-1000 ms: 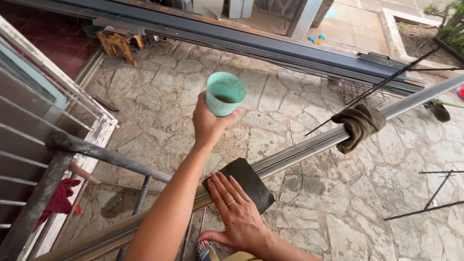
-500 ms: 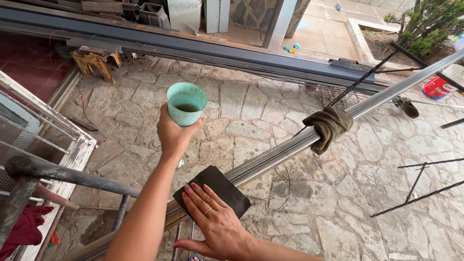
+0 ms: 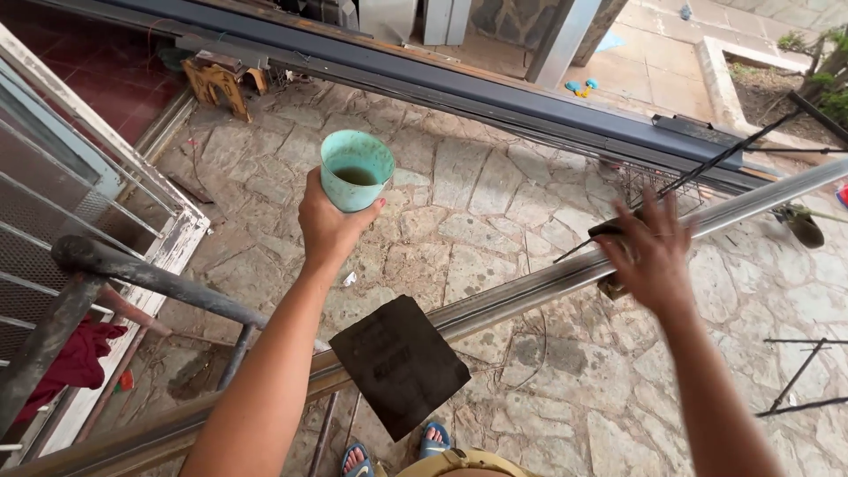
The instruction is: A person is manually sanding a long metal bar with sandpaper and wiping it with a cloth while holding a cup.
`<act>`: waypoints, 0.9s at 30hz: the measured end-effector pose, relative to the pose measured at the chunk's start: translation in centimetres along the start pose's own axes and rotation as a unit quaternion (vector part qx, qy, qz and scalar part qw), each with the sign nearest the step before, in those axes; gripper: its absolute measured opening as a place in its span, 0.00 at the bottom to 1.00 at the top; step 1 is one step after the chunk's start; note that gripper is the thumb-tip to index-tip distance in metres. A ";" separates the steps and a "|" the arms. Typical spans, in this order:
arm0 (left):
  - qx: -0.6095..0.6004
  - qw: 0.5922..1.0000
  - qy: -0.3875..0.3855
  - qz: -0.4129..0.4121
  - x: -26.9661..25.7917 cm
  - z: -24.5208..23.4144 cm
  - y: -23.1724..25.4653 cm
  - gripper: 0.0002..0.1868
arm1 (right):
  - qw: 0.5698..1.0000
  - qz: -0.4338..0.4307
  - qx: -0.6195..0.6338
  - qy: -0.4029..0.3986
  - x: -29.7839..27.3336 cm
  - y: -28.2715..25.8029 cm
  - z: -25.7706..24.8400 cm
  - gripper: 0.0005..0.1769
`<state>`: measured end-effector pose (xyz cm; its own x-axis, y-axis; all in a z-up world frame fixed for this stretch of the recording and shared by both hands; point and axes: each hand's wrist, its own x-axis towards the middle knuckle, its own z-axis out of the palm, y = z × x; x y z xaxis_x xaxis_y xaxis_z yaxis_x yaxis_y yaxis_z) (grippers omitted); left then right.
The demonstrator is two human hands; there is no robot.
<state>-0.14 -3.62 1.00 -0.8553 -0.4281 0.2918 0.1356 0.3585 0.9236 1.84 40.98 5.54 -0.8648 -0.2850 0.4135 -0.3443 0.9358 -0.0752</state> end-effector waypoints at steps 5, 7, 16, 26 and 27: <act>0.021 0.999 0.005 0.025 0.3 0.0 -1.6 0.42 | 0.988 0.135 0.027 -0.068 -0.7 10.3 4.4 0.35; 0.027 0.999 0.011 0.041 0.7 0.2 -2.0 0.43 | 0.983 0.164 0.070 -0.040 -1.1 9.6 5.5 0.34; 0.038 0.999 0.021 0.031 0.9 -0.8 -1.7 0.41 | 0.990 -0.119 -0.022 0.074 -5.2 -9.3 5.5 0.12; 0.060 0.997 0.010 0.037 0.7 -1.4 -0.3 0.40 | 0.983 -0.133 0.113 -0.062 -4.0 -20.6 2.5 0.33; 0.062 0.998 0.004 0.030 0.6 -1.5 -0.2 0.39 | 0.982 -0.116 0.137 -0.062 -4.0 -20.9 2.7 0.33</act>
<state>0.03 -5.19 1.37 -0.8431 -0.4095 0.3487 0.1233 0.4838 0.8664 11.51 21.98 3.01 -0.7829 -0.5231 0.3368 -0.6086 0.7562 -0.2404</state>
